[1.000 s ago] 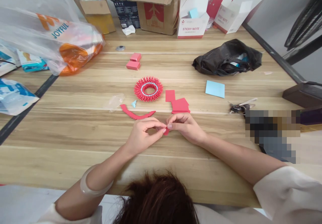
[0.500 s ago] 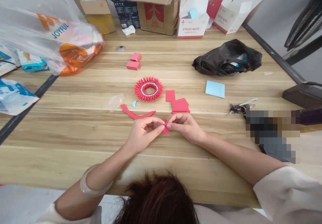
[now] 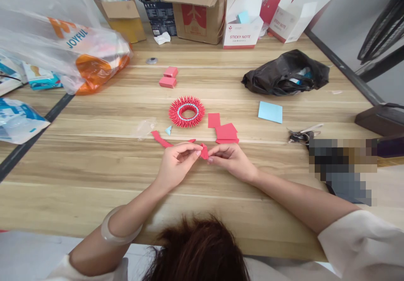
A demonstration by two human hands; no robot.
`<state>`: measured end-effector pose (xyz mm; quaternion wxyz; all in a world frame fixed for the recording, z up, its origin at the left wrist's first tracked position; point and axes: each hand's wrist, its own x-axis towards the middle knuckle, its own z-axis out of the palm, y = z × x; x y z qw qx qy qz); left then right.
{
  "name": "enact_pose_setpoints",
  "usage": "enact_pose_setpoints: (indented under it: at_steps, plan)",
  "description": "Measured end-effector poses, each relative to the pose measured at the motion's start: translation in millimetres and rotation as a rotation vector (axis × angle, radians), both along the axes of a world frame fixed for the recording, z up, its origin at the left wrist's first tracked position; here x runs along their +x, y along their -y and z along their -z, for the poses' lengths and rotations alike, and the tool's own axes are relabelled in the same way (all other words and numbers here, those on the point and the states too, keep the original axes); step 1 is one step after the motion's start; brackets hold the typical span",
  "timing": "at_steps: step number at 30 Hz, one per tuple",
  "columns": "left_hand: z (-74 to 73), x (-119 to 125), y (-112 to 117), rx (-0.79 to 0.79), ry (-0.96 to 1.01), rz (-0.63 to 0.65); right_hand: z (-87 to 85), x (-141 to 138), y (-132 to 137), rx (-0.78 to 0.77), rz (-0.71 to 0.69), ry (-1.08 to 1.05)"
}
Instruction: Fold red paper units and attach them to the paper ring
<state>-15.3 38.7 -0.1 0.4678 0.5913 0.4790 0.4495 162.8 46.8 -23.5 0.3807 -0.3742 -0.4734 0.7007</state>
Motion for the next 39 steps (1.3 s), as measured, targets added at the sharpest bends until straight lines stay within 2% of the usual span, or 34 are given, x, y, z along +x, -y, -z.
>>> enact_pose_setpoints:
  at_steps: [14, 27, 35, 39]
  plan:
    - [1.6, -0.8, 1.8, -0.036, -0.027, -0.010, 1.8, -1.3, 0.2, 0.049, 0.012, 0.023]
    - [2.3, -1.3, 3.3, 0.065, -0.103, 0.056, -0.2, -0.3, 0.4, -0.013, -0.009, 0.013]
    - [5.4, 0.4, 3.6, 0.109, -0.127, 0.068, -2.3, -3.0, 3.0, -0.001, 0.090, -0.020]
    - [7.6, 0.6, 5.2, 0.077, -0.121, 0.074, -3.3, -4.0, 3.5, 0.041, 0.139, -0.040]
